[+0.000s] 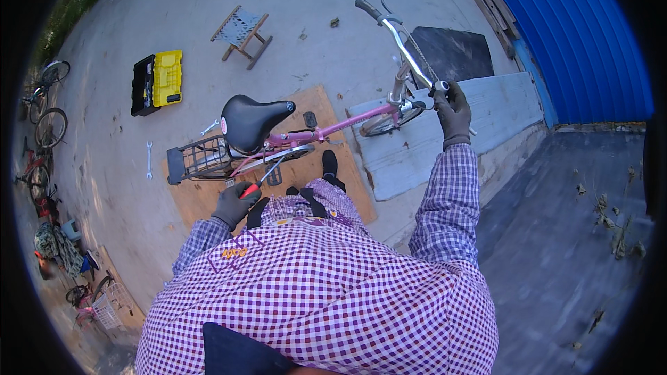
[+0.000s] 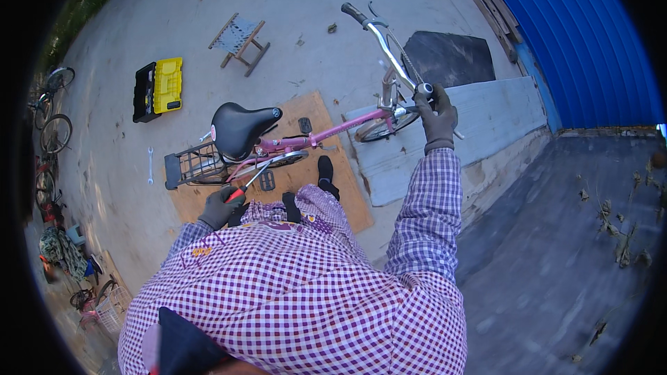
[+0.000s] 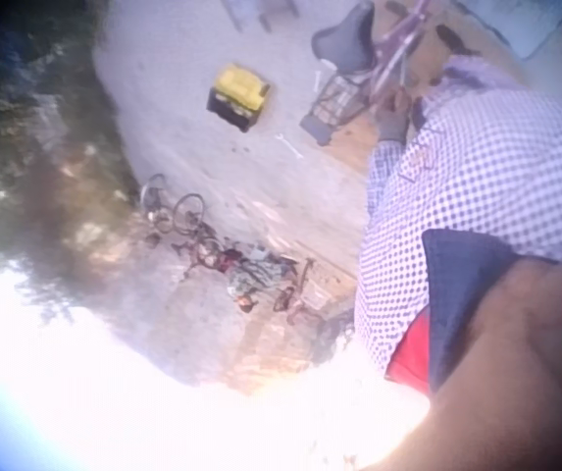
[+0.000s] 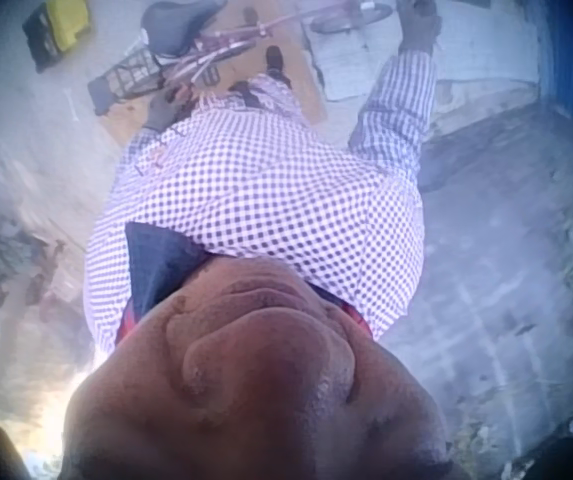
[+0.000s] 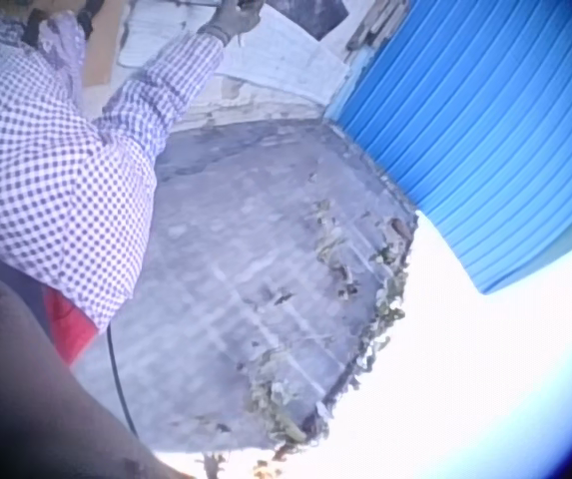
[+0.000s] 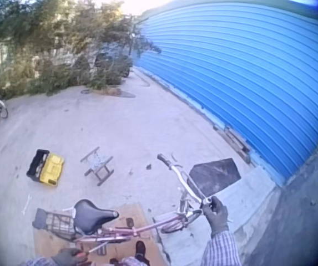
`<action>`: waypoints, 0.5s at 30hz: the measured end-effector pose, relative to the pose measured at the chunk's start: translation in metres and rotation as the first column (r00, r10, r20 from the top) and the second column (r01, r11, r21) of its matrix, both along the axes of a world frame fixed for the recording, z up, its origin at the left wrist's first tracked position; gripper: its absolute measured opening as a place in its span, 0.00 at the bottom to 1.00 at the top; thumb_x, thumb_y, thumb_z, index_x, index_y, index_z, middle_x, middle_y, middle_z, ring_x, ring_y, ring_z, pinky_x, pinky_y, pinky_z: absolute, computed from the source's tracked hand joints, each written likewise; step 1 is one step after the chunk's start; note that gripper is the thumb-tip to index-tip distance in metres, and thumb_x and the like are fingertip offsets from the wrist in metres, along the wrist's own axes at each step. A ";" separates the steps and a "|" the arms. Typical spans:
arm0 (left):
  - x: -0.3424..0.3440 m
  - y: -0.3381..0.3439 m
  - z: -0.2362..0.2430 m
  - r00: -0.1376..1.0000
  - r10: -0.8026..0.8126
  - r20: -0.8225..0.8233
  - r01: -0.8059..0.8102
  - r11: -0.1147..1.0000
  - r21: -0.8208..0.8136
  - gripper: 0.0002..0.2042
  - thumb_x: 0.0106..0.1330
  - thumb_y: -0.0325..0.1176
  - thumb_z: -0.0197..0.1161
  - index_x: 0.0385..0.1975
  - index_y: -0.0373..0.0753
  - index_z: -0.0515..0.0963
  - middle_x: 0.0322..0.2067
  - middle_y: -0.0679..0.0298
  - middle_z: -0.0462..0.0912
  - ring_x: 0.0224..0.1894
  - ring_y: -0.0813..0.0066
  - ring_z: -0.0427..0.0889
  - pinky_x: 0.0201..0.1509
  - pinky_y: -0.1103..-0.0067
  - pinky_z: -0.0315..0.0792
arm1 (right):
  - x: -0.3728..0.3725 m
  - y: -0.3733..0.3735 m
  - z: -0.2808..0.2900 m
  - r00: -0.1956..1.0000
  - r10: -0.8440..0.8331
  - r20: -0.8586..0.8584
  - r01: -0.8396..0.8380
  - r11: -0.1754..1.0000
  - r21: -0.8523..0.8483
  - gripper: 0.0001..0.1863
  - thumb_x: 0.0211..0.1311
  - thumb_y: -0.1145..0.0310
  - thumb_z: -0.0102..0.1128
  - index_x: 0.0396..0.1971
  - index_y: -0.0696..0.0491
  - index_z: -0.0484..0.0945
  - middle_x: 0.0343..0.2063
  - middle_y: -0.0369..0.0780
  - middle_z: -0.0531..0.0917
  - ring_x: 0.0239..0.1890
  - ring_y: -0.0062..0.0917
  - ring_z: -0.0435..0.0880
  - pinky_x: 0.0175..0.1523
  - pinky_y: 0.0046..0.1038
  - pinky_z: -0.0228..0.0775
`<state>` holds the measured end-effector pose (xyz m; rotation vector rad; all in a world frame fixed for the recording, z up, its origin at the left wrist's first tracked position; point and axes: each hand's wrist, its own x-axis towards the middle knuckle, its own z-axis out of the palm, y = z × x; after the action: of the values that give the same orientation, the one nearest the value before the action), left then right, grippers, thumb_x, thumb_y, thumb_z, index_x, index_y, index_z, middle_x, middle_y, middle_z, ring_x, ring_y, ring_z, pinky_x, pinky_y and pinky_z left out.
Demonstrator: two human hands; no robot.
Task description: The person uses a screwdriver to tighten bolts on the handlebar stem and seat post of a pink bicycle. They first adjust the handlebar area, then move to the seat post, repeatedly turning the screwdriver to secure the components.
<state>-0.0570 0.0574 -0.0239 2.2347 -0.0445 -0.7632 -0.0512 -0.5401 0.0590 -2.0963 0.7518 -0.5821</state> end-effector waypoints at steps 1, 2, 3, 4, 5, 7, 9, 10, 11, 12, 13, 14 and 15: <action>0.003 -0.002 -0.002 1.000 0.004 0.008 -0.003 1.000 -0.029 0.25 0.63 0.46 0.74 0.52 0.34 0.84 0.41 0.52 0.89 0.42 0.65 0.88 0.49 0.69 0.79 | -0.001 0.001 0.002 0.995 0.019 0.099 -0.028 0.995 0.096 0.25 0.64 0.67 0.73 0.59 0.59 0.79 0.45 0.44 0.86 0.46 0.26 0.85 0.52 0.29 0.80; 0.006 -0.005 -0.003 1.000 0.001 -0.002 -0.001 1.000 -0.017 0.24 0.63 0.44 0.74 0.53 0.33 0.84 0.41 0.53 0.89 0.42 0.68 0.87 0.48 0.71 0.79 | -0.004 0.003 0.004 0.986 -0.016 0.165 -0.021 0.976 0.217 0.25 0.64 0.67 0.73 0.59 0.59 0.79 0.45 0.44 0.86 0.44 0.24 0.85 0.50 0.29 0.80; 0.010 -0.008 -0.004 1.000 -0.008 0.001 0.008 1.000 0.003 0.23 0.64 0.42 0.74 0.54 0.33 0.83 0.40 0.55 0.89 0.41 0.70 0.87 0.47 0.73 0.79 | -0.005 0.005 0.005 0.965 -0.018 0.262 -0.068 0.946 0.317 0.25 0.65 0.67 0.73 0.59 0.59 0.79 0.44 0.44 0.86 0.42 0.23 0.85 0.49 0.28 0.79; 0.016 -0.013 -0.004 1.000 -0.012 -0.012 0.012 1.000 0.003 0.24 0.64 0.43 0.75 0.54 0.33 0.83 0.40 0.56 0.89 0.40 0.72 0.86 0.47 0.73 0.79 | -0.005 0.006 0.007 0.963 -0.011 0.269 -0.075 0.948 0.308 0.24 0.66 0.67 0.72 0.58 0.60 0.79 0.42 0.43 0.86 0.39 0.21 0.85 0.47 0.25 0.79; 0.022 -0.018 -0.002 1.000 -0.010 -0.008 0.009 0.999 -0.034 0.25 0.63 0.43 0.75 0.54 0.33 0.83 0.40 0.56 0.89 0.40 0.73 0.86 0.46 0.73 0.79 | -0.006 0.008 0.008 0.974 -0.045 0.221 -0.028 0.948 0.317 0.24 0.66 0.67 0.72 0.58 0.60 0.79 0.42 0.42 0.86 0.40 0.21 0.85 0.47 0.25 0.78; 0.037 -0.030 0.002 0.998 0.020 -0.065 -0.023 0.999 -0.037 0.25 0.63 0.44 0.76 0.55 0.33 0.83 0.39 0.57 0.89 0.40 0.74 0.85 0.46 0.74 0.79 | -0.006 0.010 0.010 0.980 -0.016 0.200 -0.044 0.955 0.294 0.23 0.66 0.68 0.71 0.58 0.60 0.79 0.41 0.42 0.86 0.40 0.21 0.85 0.48 0.25 0.78; 0.054 -0.045 0.006 1.000 -0.003 -0.013 0.002 0.998 -0.065 0.27 0.61 0.45 0.77 0.56 0.33 0.83 0.38 0.58 0.88 0.40 0.73 0.85 0.46 0.74 0.78 | -0.007 0.011 0.012 0.977 0.016 0.212 -0.074 0.960 0.268 0.24 0.66 0.69 0.71 0.60 0.61 0.78 0.42 0.42 0.86 0.42 0.22 0.85 0.49 0.26 0.78; 0.063 -0.052 0.007 1.000 0.001 0.006 -0.001 0.998 -0.062 0.27 0.61 0.45 0.77 0.56 0.33 0.82 0.39 0.58 0.87 0.40 0.73 0.84 0.46 0.74 0.78 | -0.008 0.012 0.013 0.972 0.021 0.233 -0.092 0.950 0.299 0.25 0.66 0.69 0.71 0.60 0.61 0.77 0.43 0.42 0.86 0.42 0.22 0.85 0.49 0.26 0.79; 0.073 -0.060 0.008 0.999 0.004 0.036 -0.001 0.996 -0.090 0.27 0.61 0.45 0.77 0.56 0.33 0.82 0.39 0.58 0.87 0.40 0.73 0.84 0.47 0.74 0.78 | -0.010 0.012 0.015 0.973 0.001 0.233 -0.081 0.939 0.335 0.25 0.66 0.69 0.70 0.60 0.61 0.77 0.43 0.43 0.86 0.43 0.22 0.85 0.50 0.26 0.79; 0.083 -0.067 0.009 0.996 -0.028 0.090 0.035 0.996 -0.079 0.26 0.62 0.43 0.77 0.55 0.33 0.82 0.42 0.58 0.87 0.41 0.72 0.84 0.47 0.74 0.78 | -0.012 0.013 0.019 0.966 0.022 0.258 -0.117 0.925 0.361 0.26 0.67 0.69 0.70 0.62 0.62 0.76 0.46 0.45 0.86 0.44 0.24 0.86 0.51 0.27 0.79; 0.092 -0.073 0.009 0.994 -0.014 0.108 0.025 0.995 -0.102 0.25 0.62 0.42 0.77 0.54 0.33 0.82 0.42 0.58 0.87 0.41 0.73 0.84 0.47 0.74 0.78 | -0.015 0.012 0.024 0.972 0.034 0.232 -0.126 0.909 0.396 0.26 0.67 0.69 0.69 0.62 0.62 0.76 0.47 0.46 0.85 0.44 0.24 0.86 0.51 0.27 0.79; 0.102 -0.079 0.008 0.993 0.003 0.121 0.013 0.992 -0.129 0.24 0.62 0.42 0.77 0.54 0.34 0.82 0.43 0.58 0.87 0.41 0.73 0.84 0.47 0.74 0.78 | -0.017 0.011 0.030 0.978 0.047 0.205 -0.133 0.892 0.431 0.26 0.67 0.70 0.69 0.62 0.63 0.75 0.48 0.47 0.85 0.45 0.24 0.86 0.51 0.27 0.79; 0.110 -0.085 0.007 0.992 0.025 0.120 -0.009 0.992 -0.127 0.24 0.63 0.41 0.76 0.54 0.34 0.82 0.43 0.58 0.87 0.42 0.73 0.84 0.47 0.74 0.78 | -0.020 0.010 0.036 0.968 0.115 0.222 -0.206 0.868 0.452 0.26 0.67 0.70 0.69 0.63 0.63 0.75 0.49 0.47 0.85 0.45 0.25 0.87 0.51 0.27 0.80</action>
<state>0.0527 -0.0278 -0.0170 2.1556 -0.1291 -0.5972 -0.0712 -0.5296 0.0948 -1.6048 0.5360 -0.4419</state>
